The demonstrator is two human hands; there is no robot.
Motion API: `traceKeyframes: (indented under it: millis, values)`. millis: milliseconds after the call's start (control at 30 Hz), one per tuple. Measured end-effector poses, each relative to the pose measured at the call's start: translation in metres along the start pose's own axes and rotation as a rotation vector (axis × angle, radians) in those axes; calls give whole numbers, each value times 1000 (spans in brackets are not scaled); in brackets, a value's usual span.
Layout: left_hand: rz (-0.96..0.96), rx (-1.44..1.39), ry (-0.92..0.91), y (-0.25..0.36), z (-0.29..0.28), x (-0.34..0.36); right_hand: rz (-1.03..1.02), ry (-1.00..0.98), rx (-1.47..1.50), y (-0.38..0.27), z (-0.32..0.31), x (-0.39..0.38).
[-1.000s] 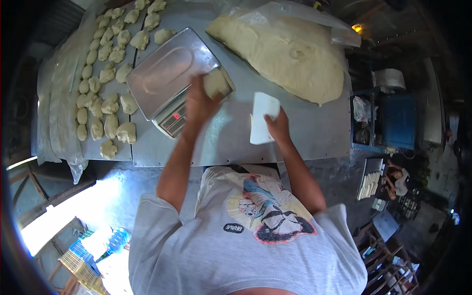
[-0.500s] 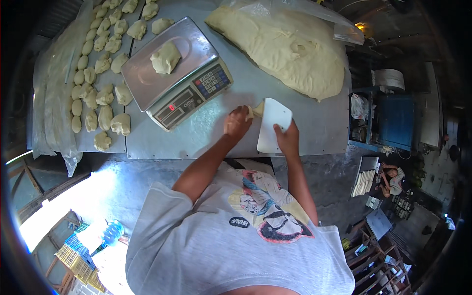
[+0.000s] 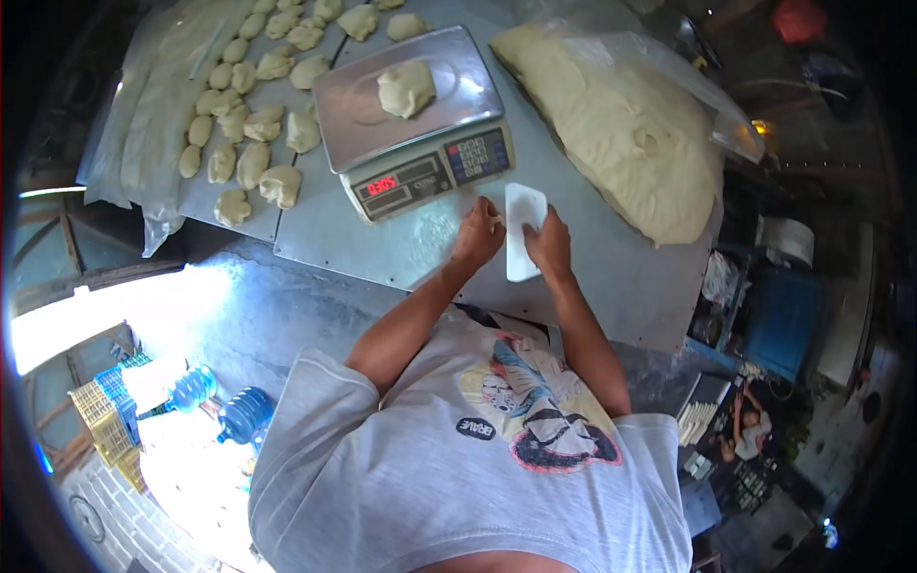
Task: The person weighs dough pieces on a scale and rolls them into balls by hand, placing them on a table under a plastic sheet.
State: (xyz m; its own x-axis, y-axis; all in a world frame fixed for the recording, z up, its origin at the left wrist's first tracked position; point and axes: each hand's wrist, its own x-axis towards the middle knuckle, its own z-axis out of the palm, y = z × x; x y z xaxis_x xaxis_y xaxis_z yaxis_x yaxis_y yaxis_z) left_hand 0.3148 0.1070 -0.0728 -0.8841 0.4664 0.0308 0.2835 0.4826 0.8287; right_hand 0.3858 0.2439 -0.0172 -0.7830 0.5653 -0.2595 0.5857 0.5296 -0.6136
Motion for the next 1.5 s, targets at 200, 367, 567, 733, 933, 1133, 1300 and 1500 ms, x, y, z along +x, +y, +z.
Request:
traceKeyframes:
  millis: [200,367,567,733,933,1133,1300,1500]
  values:
    - [-131,-291,44,19,-71,48,-19,63,436,59,-11,-43]
    - [-20,-326,430,68,-127,93,142,146,694,76,-50,-76]
    - [581,339,-305,-2,27,6,295,358,810,78,-77,-100]
    - [456,88,-332,38,49,2,436,467,763,83,-90,-134]
    - [513,178,-339,55,99,26,449,488,782,98,-104,-151]
    - [484,-47,9,182,91,112,447,562,879,112,-143,-143]
    - [471,545,-102,168,141,144,224,238,572,174,-150,-78]
    - [335,448,99,186,62,130,218,240,224,267,-96,-55]
